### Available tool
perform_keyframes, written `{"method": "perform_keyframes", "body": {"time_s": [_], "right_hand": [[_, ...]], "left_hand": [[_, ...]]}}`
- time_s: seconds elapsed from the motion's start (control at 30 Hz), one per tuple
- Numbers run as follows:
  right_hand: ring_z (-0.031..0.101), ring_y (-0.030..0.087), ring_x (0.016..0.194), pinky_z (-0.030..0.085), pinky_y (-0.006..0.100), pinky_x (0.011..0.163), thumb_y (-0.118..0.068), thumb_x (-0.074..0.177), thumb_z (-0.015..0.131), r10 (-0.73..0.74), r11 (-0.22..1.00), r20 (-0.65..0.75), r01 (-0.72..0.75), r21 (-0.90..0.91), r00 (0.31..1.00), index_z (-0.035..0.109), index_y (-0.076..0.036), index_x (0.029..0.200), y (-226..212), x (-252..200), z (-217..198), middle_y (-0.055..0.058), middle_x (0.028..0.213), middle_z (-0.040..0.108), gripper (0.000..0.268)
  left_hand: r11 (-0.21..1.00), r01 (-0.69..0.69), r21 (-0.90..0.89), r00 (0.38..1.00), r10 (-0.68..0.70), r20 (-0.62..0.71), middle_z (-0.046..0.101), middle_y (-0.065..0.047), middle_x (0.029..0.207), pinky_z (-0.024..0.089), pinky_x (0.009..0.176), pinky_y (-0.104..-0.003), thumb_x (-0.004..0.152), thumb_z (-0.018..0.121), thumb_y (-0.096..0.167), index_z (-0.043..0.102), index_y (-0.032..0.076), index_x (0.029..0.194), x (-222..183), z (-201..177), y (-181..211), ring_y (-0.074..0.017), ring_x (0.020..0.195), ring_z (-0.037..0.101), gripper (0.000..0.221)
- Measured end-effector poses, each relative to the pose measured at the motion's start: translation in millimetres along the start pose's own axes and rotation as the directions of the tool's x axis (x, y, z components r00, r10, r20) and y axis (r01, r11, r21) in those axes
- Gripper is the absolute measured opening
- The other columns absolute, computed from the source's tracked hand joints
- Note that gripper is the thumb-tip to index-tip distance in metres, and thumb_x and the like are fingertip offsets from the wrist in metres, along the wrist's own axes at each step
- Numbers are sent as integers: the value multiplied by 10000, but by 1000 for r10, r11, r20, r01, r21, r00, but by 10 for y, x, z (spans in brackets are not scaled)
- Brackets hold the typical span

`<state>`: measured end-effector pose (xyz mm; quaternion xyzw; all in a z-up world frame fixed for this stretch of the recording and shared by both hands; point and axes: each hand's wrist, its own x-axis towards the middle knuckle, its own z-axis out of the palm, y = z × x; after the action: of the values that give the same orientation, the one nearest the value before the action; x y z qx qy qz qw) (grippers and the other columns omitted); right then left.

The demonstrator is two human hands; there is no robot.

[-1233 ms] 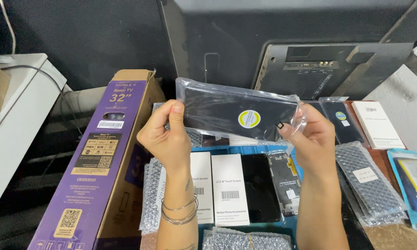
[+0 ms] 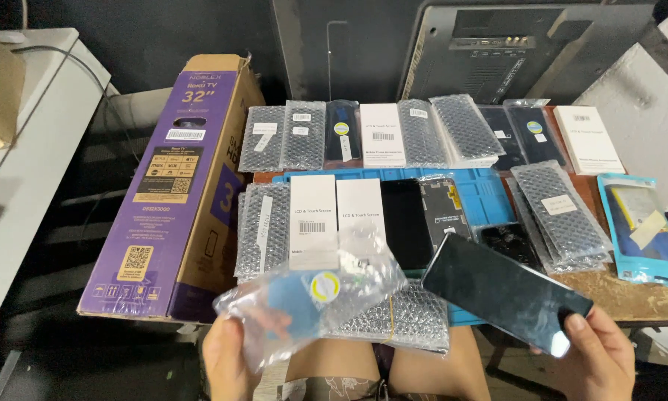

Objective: Inspecting a phone frame and a broken screen, then unpacking a new replacement screen for installation.

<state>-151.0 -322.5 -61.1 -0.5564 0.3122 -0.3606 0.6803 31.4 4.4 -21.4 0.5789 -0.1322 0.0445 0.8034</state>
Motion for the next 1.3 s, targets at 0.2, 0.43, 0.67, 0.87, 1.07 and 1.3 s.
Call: {"method": "perform_keyframes", "body": {"time_s": [0.2,0.43,0.67,0.87,1.07,1.3], "right_hand": [[536,126,740,485,238,658,-217,862,615,-255,947,-23,255,195,967,563,-12,961,-184,167,346,47,828,555,234],[252,219,861,250,373,801,-16,1082,373,-827,546,-102,745,-384,553,210,-44,824,-848,534,748,79,868,192,307],[426,436,1050,385,513,951,434,840,741,-987,-73,155,765,-639,35,445,141,1250,-1061,944,1031,361,1179,399,584],[438,118,794,374,297,786,-242,789,605,-657,657,-387,743,128,647,480,-104,835,-1130,955,1489,-2,798,397,192],[446,153,895,355,313,843,-289,899,555,-738,612,-326,790,49,591,475,-79,919,-981,1226,1503,39,874,401,226],[374,158,709,341,319,702,-242,897,518,-711,636,-188,733,241,678,302,-119,696,-1164,1272,1735,36,733,350,319]], "left_hand": [[992,-30,-121,920,74,385,634,-102,728,526,655,-314,976,347,360,580,19,872,608,179,-476,-217,668,659,425],[978,-17,-209,908,102,405,609,-165,910,534,482,-312,946,413,341,458,56,822,1129,703,-343,-339,661,676,314],[947,-183,-264,908,266,324,616,-221,887,543,480,-296,964,393,230,473,4,959,1411,1050,49,-319,683,681,240],[952,-187,-242,923,254,288,639,-224,890,570,488,-310,960,395,213,493,-10,992,1483,1009,-106,-330,693,690,246],[978,-74,-194,960,123,252,655,-204,886,544,478,-283,941,431,227,500,11,1041,1597,999,-402,-317,648,694,247],[909,121,398,963,-205,176,521,-88,1178,403,844,-335,821,470,27,416,101,1255,1709,1051,-834,-231,1056,522,443]]}}
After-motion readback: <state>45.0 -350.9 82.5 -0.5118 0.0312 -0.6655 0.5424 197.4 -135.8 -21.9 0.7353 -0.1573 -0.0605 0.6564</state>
